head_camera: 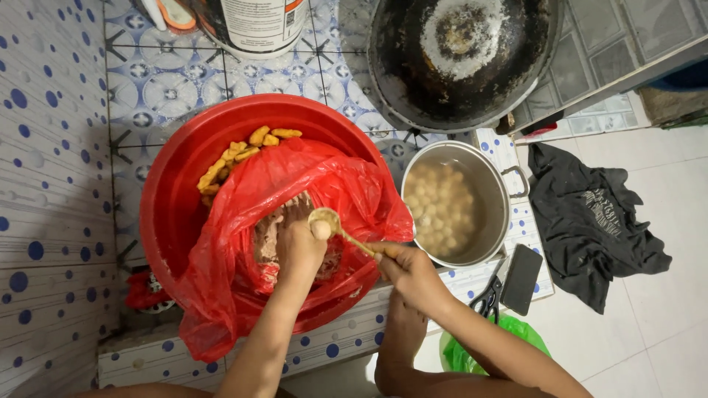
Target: Manually forming meatballs from a meat mixture in a bucket and dropping them into a pot of water.
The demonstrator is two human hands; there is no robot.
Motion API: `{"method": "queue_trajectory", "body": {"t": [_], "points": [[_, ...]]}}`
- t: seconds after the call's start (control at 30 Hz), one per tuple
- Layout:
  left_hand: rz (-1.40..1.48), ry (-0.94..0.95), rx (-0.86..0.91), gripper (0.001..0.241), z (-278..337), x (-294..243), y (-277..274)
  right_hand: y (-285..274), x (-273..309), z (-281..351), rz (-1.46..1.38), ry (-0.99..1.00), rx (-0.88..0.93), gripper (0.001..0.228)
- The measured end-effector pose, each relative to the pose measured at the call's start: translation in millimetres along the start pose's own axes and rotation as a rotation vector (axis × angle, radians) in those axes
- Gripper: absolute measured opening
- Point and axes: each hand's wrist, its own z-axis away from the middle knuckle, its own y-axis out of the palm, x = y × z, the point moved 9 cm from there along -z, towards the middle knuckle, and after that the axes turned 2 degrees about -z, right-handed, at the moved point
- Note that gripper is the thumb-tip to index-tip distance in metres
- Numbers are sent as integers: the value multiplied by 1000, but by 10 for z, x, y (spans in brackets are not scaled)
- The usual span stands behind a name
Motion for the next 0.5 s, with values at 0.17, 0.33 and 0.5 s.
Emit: {"method": "queue_trajectory", "body": {"t": [0.17,0.33,0.5], "points": [[-392,38,78,20,-206,240,297,-74,-368,-35,-493,310,47,29],[-467,63,232,18,-476,731,680,-626,-264,-88,-531,265,-168,28],[-642,-48,364,49,-661,1244,1108,-1625,-1334,-479,-54,84,-514,24]]}}
